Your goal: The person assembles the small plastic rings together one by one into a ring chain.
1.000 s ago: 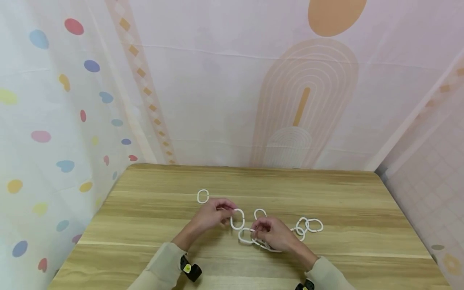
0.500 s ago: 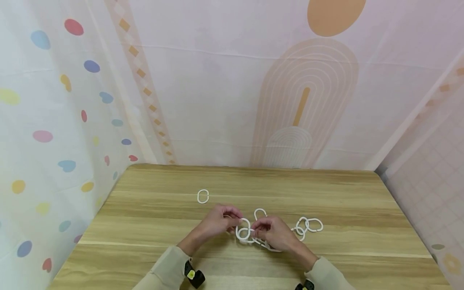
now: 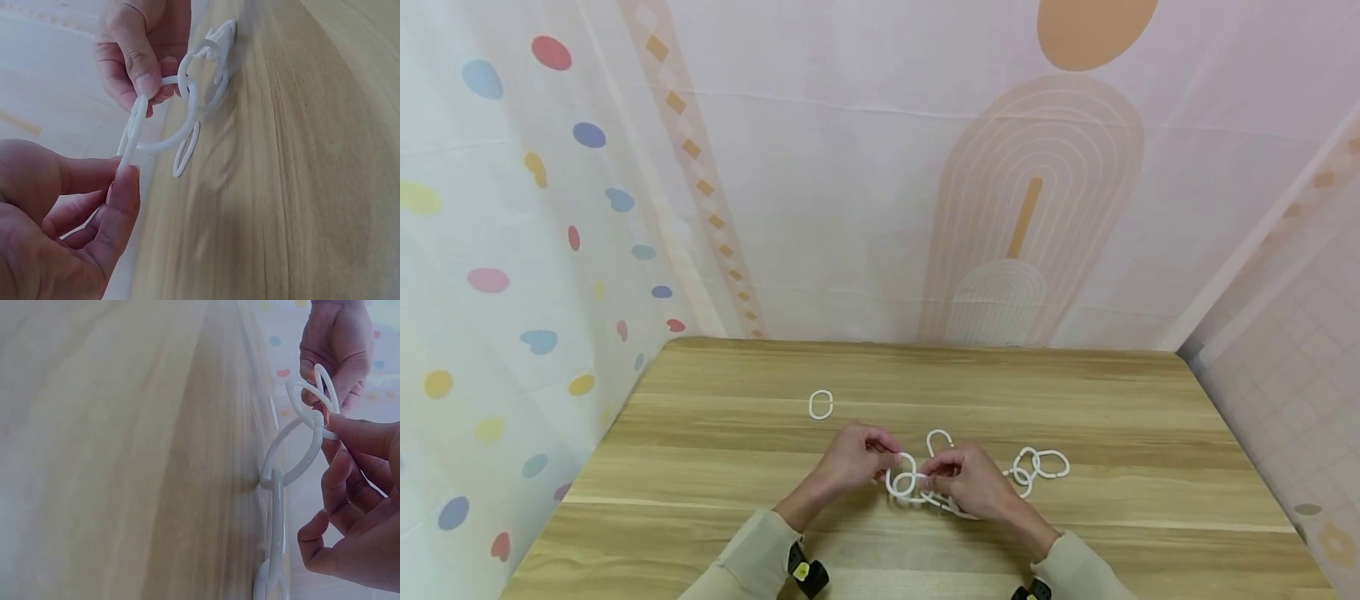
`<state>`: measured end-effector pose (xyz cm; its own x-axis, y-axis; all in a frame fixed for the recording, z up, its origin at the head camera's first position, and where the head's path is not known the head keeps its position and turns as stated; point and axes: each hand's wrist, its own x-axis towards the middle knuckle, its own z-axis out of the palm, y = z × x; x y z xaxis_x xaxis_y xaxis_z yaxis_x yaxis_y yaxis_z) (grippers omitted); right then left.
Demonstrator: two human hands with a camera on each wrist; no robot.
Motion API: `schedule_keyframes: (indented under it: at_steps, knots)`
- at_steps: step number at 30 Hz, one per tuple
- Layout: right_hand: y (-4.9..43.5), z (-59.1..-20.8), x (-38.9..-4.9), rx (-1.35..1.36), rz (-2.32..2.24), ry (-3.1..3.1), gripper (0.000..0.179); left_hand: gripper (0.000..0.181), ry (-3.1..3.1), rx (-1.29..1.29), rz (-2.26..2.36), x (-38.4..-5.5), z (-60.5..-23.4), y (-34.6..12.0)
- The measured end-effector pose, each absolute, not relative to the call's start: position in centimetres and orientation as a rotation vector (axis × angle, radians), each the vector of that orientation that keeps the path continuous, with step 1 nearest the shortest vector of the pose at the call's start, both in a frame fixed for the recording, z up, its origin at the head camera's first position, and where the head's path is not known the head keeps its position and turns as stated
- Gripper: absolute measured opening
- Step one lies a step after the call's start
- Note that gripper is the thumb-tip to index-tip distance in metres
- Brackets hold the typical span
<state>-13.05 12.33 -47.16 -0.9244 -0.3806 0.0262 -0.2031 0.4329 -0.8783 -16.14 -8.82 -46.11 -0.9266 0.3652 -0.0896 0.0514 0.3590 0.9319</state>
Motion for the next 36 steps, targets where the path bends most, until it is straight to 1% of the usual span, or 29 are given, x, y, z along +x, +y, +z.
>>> schedule_keyframes:
  at_steps: [7, 24, 27, 33, 36]
  knots:
    - [12.3, -46.8, -12.9, -0.488, -1.479, 2.542, 0.005, 0.003, 2.396, 0.400, 1.571, -16.2, -46.7, -8.7]
    - [12.5, -47.3, -13.0, -0.534, -1.550, 2.417, 0.004, 0.009, 2.378, 0.280, 1.638, -16.4, -47.2, -9.3]
    - [12.5, -47.5, -12.9, -0.527, -1.586, 2.359, 0.006, 0.009, 2.346, 0.247, 1.687, -16.4, -47.3, -9.5]
    - [12.6, -47.7, -13.0, -0.526, -1.655, 2.266, 0.018, 0.009, 2.304, 0.193, 1.759, -16.3, -47.5, -10.0]
    - [12.5, -47.7, -13.0, -0.529, -1.659, 2.237, 0.020, 0.010, 2.303, 0.166, 1.761, -16.1, -47.4, -10.3]
